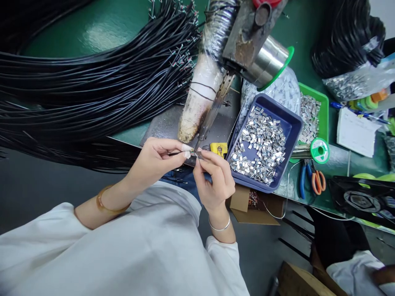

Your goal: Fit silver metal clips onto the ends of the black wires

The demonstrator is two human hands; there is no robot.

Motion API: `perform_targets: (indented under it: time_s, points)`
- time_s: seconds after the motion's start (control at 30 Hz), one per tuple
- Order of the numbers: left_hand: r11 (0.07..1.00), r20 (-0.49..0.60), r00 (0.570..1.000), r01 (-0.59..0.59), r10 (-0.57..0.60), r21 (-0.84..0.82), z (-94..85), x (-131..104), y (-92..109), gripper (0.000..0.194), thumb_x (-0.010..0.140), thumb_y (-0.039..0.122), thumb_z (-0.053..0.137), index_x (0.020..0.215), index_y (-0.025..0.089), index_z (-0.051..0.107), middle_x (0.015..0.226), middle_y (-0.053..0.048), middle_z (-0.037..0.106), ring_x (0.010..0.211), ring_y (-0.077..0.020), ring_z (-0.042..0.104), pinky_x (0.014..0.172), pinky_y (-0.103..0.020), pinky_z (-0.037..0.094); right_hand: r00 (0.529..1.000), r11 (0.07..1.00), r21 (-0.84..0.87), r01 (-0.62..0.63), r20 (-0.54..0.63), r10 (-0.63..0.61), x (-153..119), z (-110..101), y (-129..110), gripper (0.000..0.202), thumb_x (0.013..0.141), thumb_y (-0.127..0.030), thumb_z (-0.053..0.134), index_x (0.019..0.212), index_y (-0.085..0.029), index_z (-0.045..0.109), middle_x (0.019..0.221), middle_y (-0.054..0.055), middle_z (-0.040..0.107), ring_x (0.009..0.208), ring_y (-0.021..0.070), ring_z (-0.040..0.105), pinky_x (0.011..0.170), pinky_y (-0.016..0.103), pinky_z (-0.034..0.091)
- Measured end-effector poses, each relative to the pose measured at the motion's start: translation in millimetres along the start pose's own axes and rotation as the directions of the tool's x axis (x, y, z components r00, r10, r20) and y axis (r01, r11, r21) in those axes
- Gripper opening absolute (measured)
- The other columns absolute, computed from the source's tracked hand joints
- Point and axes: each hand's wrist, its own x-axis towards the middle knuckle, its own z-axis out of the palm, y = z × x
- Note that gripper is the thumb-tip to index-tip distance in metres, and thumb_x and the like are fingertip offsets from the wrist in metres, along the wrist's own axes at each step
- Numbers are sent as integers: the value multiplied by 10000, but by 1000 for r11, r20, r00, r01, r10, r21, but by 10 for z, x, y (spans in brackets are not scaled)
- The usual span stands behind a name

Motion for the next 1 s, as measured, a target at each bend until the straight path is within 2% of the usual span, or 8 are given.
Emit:
perform_targets:
  time_s: [0.13, 0.3, 0.5, 0.67, 0.83, 1.0]
  points:
    - [999, -1, 999, -42, 42, -4, -3, -8, -3, 113, 744, 185, 712, 732, 109, 795, 710, -39, 745, 575, -83, 589, 508, -142, 460, 1000, 1000, -4, -3, -10, 3, 4, -3, -21, 184, 805, -52, 730, 904, -200, 682, 999, 33, 755, 894, 150, 737, 777, 313, 656]
    - [1000, 48, 999, -25, 25, 7, -4, -12, -8, 117, 758, 148, 684, 713, 106, 784, 628, -8, 690, 512, -52, 506, 466, -131, 401, 1000, 1000, 8, -14, -8, 14, -8, 2, -7, 183, 797, -52, 738, 890, -193, 668, 960, 28, 760, 862, 143, 737, 765, 294, 644]
    - [999, 44, 998, -39, 38, 15, -17, -35, -34, 126, 780, 200, 702, 778, 118, 796, 716, -33, 723, 558, -73, 533, 480, -153, 408, 1000, 999, -44, 2, -28, -3, 24, 7, -35, 214, 787, -64, 765, 915, -227, 711, 954, 9, 754, 850, 142, 735, 754, 291, 634]
    - [999, 87, 996, 33, -34, 16, -45, -49, -41, 131, 776, 185, 685, 783, 121, 800, 688, -24, 694, 564, -76, 519, 488, -167, 381, 1000, 1000, -21, -18, -8, 18, -33, -7, -21, 173, 820, -95, 731, 912, -225, 663, 953, 12, 762, 846, 149, 741, 741, 300, 633]
    - [998, 91, 994, 60, -57, -29, -44, -20, -10, 108, 763, 144, 677, 736, 115, 777, 624, 8, 641, 557, -61, 487, 524, -159, 399, 999, 999, 2, -47, 23, 47, -32, -18, -21, 175, 824, -93, 730, 916, -218, 649, 978, 20, 766, 858, 141, 741, 690, 261, 620]
    - [995, 61, 997, 53, -48, -87, -23, 18, 27, 86, 731, 114, 697, 709, 120, 780, 625, 10, 668, 577, -65, 520, 591, -163, 457, 995, 997, -11, -77, 58, 77, 60, -21, -63, 158, 823, -89, 738, 899, -216, 683, 985, 15, 766, 883, 137, 739, 692, 245, 615]
